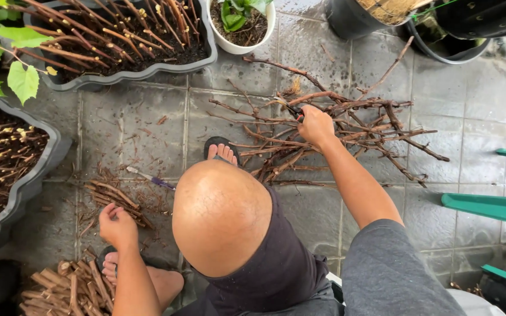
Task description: Cutting long plant branches into smaller segments using pruning shears and organizing them into piles.
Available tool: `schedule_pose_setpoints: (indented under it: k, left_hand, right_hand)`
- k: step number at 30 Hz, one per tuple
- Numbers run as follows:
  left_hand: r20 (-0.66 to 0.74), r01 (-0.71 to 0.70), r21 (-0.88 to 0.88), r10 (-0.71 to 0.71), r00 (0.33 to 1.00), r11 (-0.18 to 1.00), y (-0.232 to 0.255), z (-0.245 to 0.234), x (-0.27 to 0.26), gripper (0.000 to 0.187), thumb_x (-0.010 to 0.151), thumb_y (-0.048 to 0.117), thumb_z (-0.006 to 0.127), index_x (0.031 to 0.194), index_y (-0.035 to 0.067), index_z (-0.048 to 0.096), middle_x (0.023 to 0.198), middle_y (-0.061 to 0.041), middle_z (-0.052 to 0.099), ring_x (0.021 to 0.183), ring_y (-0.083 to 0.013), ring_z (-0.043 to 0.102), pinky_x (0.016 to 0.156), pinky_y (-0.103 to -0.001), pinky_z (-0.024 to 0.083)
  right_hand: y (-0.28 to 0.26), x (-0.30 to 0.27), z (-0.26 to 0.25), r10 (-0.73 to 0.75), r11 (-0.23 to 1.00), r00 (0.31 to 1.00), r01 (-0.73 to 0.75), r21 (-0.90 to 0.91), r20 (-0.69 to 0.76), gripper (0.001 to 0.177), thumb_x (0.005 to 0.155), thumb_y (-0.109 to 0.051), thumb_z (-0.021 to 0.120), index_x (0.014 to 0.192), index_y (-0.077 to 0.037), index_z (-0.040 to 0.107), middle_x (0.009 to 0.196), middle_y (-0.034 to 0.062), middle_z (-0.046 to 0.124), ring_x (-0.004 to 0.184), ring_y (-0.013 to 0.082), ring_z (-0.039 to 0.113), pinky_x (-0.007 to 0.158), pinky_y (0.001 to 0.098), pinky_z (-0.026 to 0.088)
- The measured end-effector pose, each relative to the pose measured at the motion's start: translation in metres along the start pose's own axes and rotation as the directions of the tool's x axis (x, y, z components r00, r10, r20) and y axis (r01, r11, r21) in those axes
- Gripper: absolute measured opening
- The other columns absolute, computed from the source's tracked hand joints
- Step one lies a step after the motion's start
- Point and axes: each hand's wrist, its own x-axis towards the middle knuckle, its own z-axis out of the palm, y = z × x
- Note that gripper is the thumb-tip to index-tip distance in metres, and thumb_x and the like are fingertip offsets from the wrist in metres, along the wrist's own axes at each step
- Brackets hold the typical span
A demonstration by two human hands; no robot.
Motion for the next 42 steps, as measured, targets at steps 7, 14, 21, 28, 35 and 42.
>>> schedule_pose_setpoints:
  k: [7, 14, 21, 28, 35, 42]
  left_hand:
    - [-0.056, -0.061, 0.004, 0.062, 0.997, 0.998, -0.011, 0.009, 0.001, 0.028, 0.107, 0.011, 0.072, 0.132, 0.018, 0.082, 0.107, 0.002, 0.084, 0.091, -0.0263, 0.079, 0.083, -0.046, 0.064]
    - [-0.099, -0.058, 0.008, 0.058, 0.993, 0.998, -0.006, 0.015, 0.005, 0.026, 0.108, 0.011, 0.073, 0.132, 0.018, 0.082, 0.105, 0.003, 0.084, 0.093, -0.0302, 0.08, 0.088, -0.05, 0.065]
    - [-0.102, -0.049, -0.045, 0.044, 0.994, 0.998, 0.008, 0.023, 0.009, 0.023, 0.11, 0.012, 0.075, 0.131, 0.016, 0.083, 0.104, 0.003, 0.083, 0.1, -0.035, 0.08, 0.093, -0.056, 0.065]
    - [-0.172, -0.118, -0.076, 0.103, 0.98, 0.99, -0.006, 0.033, 0.013, 0.021, 0.11, 0.012, 0.079, 0.13, 0.016, 0.085, 0.102, 0.0, 0.084, 0.103, -0.0378, 0.081, 0.099, -0.054, 0.063]
    - [-0.09, 0.018, -0.309, -0.048, 0.995, 0.951, 0.024, 0.054, 0.039, 0.035, 0.103, 0.004, 0.065, 0.133, 0.011, 0.08, 0.105, -0.006, 0.084, 0.1, -0.0271, 0.079, 0.095, -0.048, 0.06]
    - [0.055, 0.028, -0.728, 0.017, 0.998, 0.685, 0.175, 0.045, 0.057, 0.031, 0.1, 0.014, 0.082, 0.131, 0.01, 0.083, 0.112, -0.009, 0.081, 0.089, -0.014, 0.075, 0.07, -0.03, 0.069]
  right_hand:
    - [0.001, -0.023, -0.087, -0.08, 0.994, 0.99, 0.088, 0.066, -0.12, 0.041, 0.103, -0.019, 0.069, 0.143, -0.011, 0.073, 0.122, 0.0157, 0.076, 0.115, 0.0444, 0.08, 0.104, 0.0572, 0.06]
    - [0.029, -0.025, -0.156, -0.083, 0.997, 0.972, 0.08, -0.024, -0.221, 0.034, 0.103, -0.023, 0.072, 0.135, -0.013, 0.079, 0.113, 0.016, 0.078, 0.102, 0.0454, 0.082, 0.096, 0.0583, 0.063]
    - [0.093, -0.007, -0.1, -0.305, 0.89, 0.894, 0.146, -0.432, -0.327, 0.021, 0.1, -0.027, 0.075, 0.117, -0.015, 0.075, 0.105, 0.011, 0.07, 0.09, 0.0392, 0.082, 0.083, 0.0508, 0.068]
    - [0.155, -0.002, -0.059, -0.551, 0.749, 0.686, 0.155, -0.644, -0.476, 0.024, 0.092, -0.027, 0.072, 0.114, -0.018, 0.071, 0.096, 0.0047, 0.061, 0.074, 0.0308, 0.071, 0.068, 0.0445, 0.057]
    - [-0.016, -0.099, -0.242, -0.428, 0.904, 0.726, 0.334, -0.268, -0.538, 0.04, 0.092, -0.008, 0.083, 0.13, -0.01, 0.071, 0.114, 0.0167, 0.069, 0.089, 0.0459, 0.07, 0.068, 0.0608, 0.057]
    - [-0.148, -0.161, -0.383, -0.573, 0.647, 0.407, 0.757, -0.088, -0.711, 0.027, 0.108, 0.005, 0.088, 0.131, 0.009, 0.076, 0.118, 0.0225, 0.076, 0.103, 0.036, 0.07, 0.092, 0.0464, 0.056]
